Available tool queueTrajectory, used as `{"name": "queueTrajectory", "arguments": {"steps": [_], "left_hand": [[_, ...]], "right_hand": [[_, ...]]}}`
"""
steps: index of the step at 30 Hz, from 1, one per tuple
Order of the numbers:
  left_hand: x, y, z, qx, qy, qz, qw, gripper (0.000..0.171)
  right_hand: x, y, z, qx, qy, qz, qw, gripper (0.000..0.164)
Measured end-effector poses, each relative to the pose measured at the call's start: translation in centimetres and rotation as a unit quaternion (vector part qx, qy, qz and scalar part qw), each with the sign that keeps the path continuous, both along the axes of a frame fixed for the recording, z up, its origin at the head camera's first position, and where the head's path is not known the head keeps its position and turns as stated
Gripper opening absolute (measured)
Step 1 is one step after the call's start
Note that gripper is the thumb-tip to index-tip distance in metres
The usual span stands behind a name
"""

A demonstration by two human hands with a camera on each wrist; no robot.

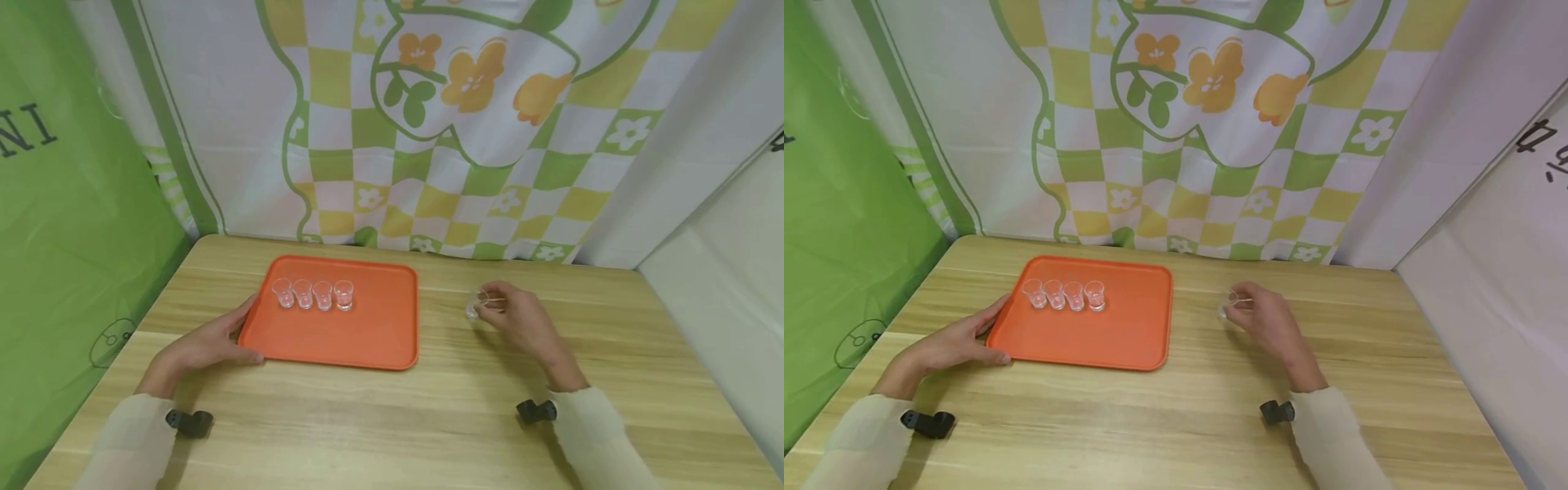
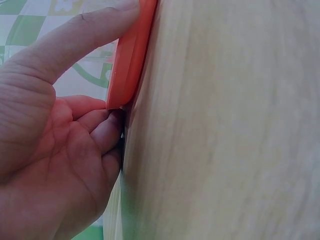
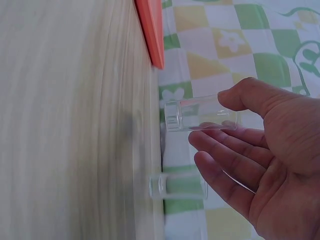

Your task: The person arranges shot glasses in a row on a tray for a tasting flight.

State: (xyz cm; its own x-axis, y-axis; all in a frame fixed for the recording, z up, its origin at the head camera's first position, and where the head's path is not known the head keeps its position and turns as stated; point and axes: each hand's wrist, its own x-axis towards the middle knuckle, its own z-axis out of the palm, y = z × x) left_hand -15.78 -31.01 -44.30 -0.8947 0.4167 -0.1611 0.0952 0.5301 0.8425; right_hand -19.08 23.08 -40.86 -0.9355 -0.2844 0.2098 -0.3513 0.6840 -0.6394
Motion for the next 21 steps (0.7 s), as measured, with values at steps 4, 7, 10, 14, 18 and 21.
{"name": "queueTrajectory", "arguments": {"steps": [4, 7, 10, 14, 18, 21], "left_hand": [[0.0, 0.0, 0.0, -0.001, -0.002, 0.002, 1.0, 0.121], [0.0, 0.0, 0.0, -0.003, -0.001, 0.003, 1.0, 0.121], [0.0, 0.0, 0.0, -0.002, -0.001, 0.002, 1.0, 0.122], [-0.1, 0.1, 0.0, -0.001, -0.003, 0.003, 1.0, 0.122], [0.0, 0.2, 0.2, -0.004, -0.007, 0.006, 1.0, 0.122], [0.1, 0.2, 0.2, -0.005, -0.008, 0.008, 0.9999, 0.122]], "right_hand": [[-0.4, -1.2, 0.0, -0.01, -0.012, 0.011, 1.0, 0.038], [-0.7, -2.1, 0.1, -0.021, -0.021, 0.02, 0.999, 0.04], [-0.9, -2.9, 0.1, -0.031, -0.021, 0.028, 0.999, 0.039], [-1.2, -3.9, 0.2, -0.047, -0.019, 0.04, 0.998, 0.038], [-1.6, -5.0, 0.2, -0.058, -0.03, 0.05, 0.997, 0.038], [-1.7, -5.8, 0.2, -0.056, -0.04, 0.051, 0.996, 0.038]]}}
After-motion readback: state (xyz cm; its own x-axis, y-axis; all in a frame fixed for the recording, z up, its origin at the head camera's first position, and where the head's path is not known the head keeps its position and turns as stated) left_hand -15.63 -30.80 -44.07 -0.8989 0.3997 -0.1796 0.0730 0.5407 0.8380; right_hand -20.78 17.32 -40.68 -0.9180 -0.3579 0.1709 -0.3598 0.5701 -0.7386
